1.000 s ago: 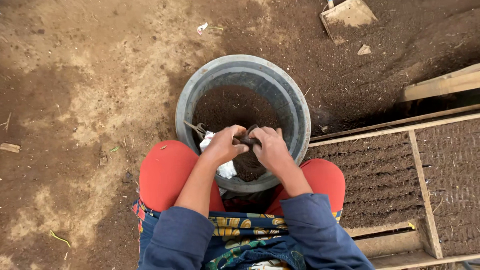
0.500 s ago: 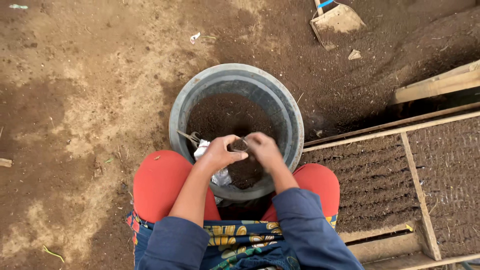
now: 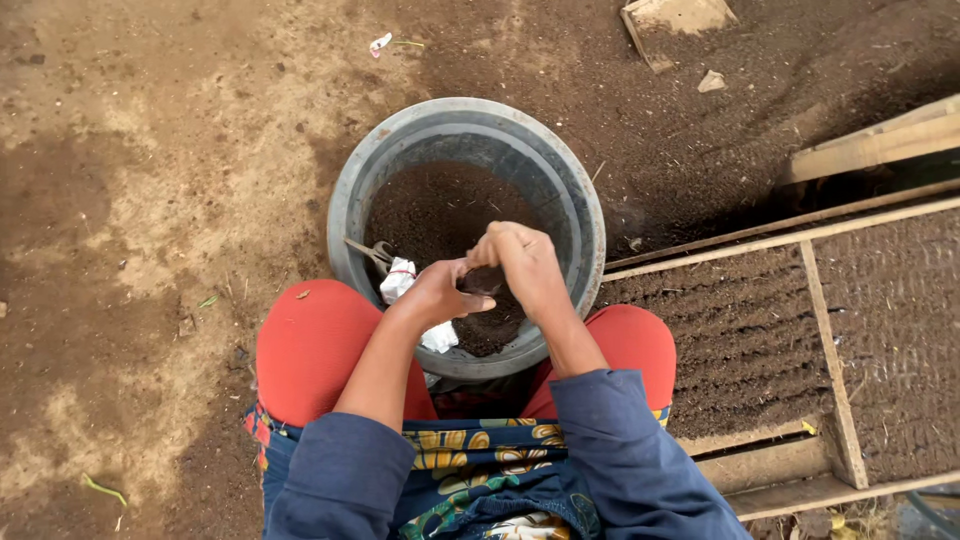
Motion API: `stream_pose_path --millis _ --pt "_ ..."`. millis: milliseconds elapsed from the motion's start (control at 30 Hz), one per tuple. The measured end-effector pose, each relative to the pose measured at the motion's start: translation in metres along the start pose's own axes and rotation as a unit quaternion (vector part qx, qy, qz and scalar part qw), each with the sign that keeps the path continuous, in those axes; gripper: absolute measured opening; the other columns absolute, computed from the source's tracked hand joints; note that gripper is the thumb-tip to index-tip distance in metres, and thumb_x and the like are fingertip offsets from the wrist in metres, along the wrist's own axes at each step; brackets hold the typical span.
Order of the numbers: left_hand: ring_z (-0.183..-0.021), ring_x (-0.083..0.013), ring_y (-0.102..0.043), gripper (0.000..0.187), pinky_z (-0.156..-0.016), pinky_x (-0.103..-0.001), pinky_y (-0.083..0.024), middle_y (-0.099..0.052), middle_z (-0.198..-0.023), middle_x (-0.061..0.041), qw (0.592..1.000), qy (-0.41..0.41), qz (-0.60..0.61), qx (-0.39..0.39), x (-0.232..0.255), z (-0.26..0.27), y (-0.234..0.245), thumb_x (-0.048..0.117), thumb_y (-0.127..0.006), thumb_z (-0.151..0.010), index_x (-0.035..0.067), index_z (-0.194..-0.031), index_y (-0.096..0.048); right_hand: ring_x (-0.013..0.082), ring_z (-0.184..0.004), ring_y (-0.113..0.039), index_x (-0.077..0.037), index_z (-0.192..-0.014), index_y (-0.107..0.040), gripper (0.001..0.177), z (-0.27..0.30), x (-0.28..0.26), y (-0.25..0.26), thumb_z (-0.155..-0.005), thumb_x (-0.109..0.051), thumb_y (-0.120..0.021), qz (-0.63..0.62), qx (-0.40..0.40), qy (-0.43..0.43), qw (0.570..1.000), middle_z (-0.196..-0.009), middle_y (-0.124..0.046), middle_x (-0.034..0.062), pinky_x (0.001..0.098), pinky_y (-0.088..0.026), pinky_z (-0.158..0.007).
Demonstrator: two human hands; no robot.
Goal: The person sits on the ground and repeatedly scoops soil from a bucket into a small plastic bag, then places the bag into a wooden seed tray. The person uses both hands to handle the soil and the bag.
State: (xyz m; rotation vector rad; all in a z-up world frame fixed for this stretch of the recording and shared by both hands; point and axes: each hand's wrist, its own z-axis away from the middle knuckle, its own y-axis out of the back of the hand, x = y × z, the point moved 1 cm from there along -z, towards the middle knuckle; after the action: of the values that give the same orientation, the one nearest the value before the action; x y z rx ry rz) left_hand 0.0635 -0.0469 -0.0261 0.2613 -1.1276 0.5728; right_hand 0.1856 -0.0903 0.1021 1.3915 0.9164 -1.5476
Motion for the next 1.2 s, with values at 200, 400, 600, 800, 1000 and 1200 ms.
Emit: stream_pose_path --millis 200,400,600,800,1000,1200 --pt "-0.093 -0.0285 -0.076 0.059 -0.070 -0.038 -0.072 -0.075 -0.116 -0.025 0.997 -0.060 0.038 -0.003 -0.012 -0.016 -0.010 0.008 -0.088 -0.076 0.005 -0.132 -0.070 0.0442 -0.131 -0.058 -0.006 -0.131 -0.064 0.043 0.022 -0.038 0.014 -0.093 -0.022 -0.073 0.373 -0.211 0.072 0.901 -0.138 -0.063 0.0240 0.0545 -0.047 -0.109" --pt "-0.096 -0.0471 -0.075 0.072 -0.083 -0.051 -0.067 -0.052 -0.137 -0.047 0.986 0.081 0.148 -0.001 0.017 0.008 -0.004 -0.013 -0.074 -0.085 -0.012 -0.146 -0.037 0.0325 -0.099 -0.072 -0.010 -0.096 -0.072 0.023 0.021 0.013 0.064 -0.077 -0.014 -0.085 0.452 -0.160 0.045 0.876 -0.091 -0.071 0.0106 0.0436 -0.057 -0.090" --pt "-0.138 -0.0480 -0.049 0.073 -0.108 -0.061 -0.048 -0.046 -0.157 -0.016 0.846 -0.127 -0.494 0.154 0.056 -0.022 -0.063 0.037 -0.090 -0.081 0.027 -0.148 -0.062 0.0343 -0.103 -0.073 -0.012 -0.101 -0.075 0.028 0.103 -0.059 0.204 -0.076 -0.015 -0.088 0.441 0.036 0.103 0.891 -0.097 -0.076 0.0124 0.0455 -0.056 -0.094" --pt "-0.143 -0.0439 -0.042 0.026 -0.124 -0.054 -0.030 -0.052 -0.144 -0.016 0.805 -0.501 -0.317 0.002 0.092 -0.044 -0.292 0.021 -0.073 -0.103 0.013 -0.126 -0.075 0.0314 -0.108 -0.072 -0.015 -0.111 -0.075 0.029 0.255 -0.022 0.351 -0.083 -0.017 -0.085 0.475 0.171 -0.084 0.859 -0.106 -0.076 0.0096 0.0437 -0.055 -0.096" --pt "-0.105 -0.0397 -0.067 0.017 -0.080 -0.054 -0.056 -0.067 -0.115 -0.014 0.770 -0.258 -0.494 -0.310 -0.012 0.003 -0.484 0.019 -0.062 -0.098 0.019 -0.108 -0.076 0.0332 -0.097 -0.075 -0.017 -0.111 -0.076 0.027 0.394 0.164 0.415 -0.087 -0.028 -0.080 0.540 0.153 -0.319 0.764 -0.101 -0.077 0.0121 0.0456 -0.060 -0.089" --pt "-0.098 -0.0445 -0.069 0.020 -0.074 -0.063 -0.056 -0.066 -0.122 -0.021 0.663 -0.110 -0.579 -0.462 -0.150 0.007 -0.517 0.008 -0.077 -0.082 0.014 -0.101 -0.080 0.0280 -0.077 -0.076 -0.015 -0.114 -0.072 0.025 0.452 0.311 0.413 -0.090 -0.009 -0.070 0.679 0.119 -0.292 0.662 -0.101 -0.070 0.0090 0.0381 -0.065 -0.063"
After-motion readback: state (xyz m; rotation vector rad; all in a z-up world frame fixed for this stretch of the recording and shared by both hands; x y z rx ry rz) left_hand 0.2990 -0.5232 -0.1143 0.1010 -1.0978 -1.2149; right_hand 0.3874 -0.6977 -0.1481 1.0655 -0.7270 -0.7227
